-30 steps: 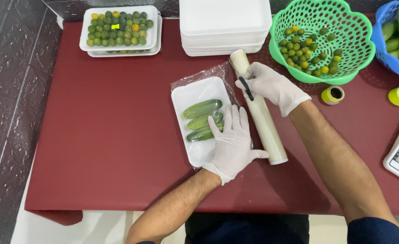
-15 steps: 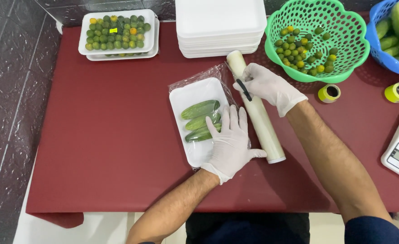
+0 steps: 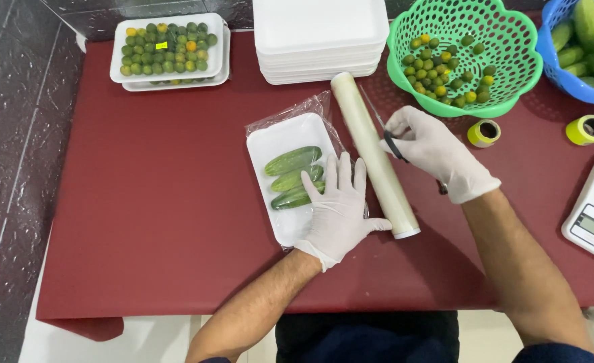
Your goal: Manually wrapping a foam tray of cucumbers with plastic wrap and cutting the film with scissors.
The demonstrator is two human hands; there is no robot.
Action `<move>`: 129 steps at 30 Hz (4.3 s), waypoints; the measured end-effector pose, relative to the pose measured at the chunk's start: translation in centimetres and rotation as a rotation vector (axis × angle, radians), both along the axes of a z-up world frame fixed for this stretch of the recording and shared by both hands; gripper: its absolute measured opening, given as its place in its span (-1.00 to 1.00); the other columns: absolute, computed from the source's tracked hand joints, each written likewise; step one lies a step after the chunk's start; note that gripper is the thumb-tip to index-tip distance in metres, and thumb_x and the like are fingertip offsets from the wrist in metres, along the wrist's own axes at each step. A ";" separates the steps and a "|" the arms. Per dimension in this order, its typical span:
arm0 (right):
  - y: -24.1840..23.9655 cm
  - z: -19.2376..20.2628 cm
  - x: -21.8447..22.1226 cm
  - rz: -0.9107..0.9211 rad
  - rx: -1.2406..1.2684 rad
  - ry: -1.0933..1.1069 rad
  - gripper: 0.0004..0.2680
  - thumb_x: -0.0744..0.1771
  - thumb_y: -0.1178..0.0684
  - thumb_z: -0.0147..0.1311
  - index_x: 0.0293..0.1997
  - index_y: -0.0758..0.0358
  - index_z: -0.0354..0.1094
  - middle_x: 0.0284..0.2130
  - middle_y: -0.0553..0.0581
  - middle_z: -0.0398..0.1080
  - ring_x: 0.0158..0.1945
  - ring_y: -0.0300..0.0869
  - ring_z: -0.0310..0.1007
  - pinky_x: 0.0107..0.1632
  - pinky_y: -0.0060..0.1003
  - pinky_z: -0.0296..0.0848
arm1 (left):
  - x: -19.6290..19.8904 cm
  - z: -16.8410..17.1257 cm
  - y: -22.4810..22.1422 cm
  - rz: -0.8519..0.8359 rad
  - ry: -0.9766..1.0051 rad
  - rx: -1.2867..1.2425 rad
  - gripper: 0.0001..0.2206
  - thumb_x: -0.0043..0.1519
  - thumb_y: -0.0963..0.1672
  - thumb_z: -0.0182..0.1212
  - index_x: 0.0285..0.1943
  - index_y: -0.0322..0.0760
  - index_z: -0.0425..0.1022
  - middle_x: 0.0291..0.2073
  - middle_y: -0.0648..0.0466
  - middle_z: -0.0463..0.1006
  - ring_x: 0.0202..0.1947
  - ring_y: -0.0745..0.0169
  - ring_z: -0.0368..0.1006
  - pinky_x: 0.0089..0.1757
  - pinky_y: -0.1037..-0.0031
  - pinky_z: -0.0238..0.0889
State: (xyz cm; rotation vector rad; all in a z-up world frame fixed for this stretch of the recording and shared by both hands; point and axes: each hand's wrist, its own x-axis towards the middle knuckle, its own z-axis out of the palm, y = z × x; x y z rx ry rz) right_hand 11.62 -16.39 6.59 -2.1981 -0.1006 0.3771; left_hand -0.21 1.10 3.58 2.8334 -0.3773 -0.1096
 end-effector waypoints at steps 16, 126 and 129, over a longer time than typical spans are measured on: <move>-2.6 -1.8 -7.5 0.028 -0.637 -0.034 -0.81 0.38 0.10 0.07 0.11 0.00 0.39 0.08 0.04 0.28 0.01 0.11 0.55 -0.04 0.03 0.68 | -0.3 -0.4 1.2 0.023 -0.177 0.105 -0.30 0.25 0.14 0.12 0.48 -0.31 0.17 0.44 -0.21 0.18 0.48 -0.30 -0.05 0.16 -0.55 -0.27; -12.3 1.6 -14.3 -0.712 -0.267 0.104 -0.64 0.32 -0.17 0.12 0.15 0.20 0.27 0.02 0.14 0.47 0.04 -0.03 0.43 0.07 -0.09 0.33 | 3.3 -5.2 -18.7 -0.455 -0.293 -0.321 -0.80 0.20 0.00 0.08 -0.20 -0.16 0.43 -0.31 0.10 0.50 -0.21 -0.02 0.49 -0.23 0.11 0.27; -14.2 -1.0 -14.3 -0.635 -0.425 0.003 -0.64 0.34 -0.19 0.13 0.15 0.19 0.30 -0.04 0.07 0.51 -0.06 0.04 0.48 0.01 -0.01 0.33 | 3.8 -3.6 -17.0 -0.440 -0.361 -0.331 -0.84 0.21 -0.05 0.00 -0.28 -0.17 0.40 -0.37 0.07 0.49 -0.28 -0.08 0.48 -0.26 0.09 0.24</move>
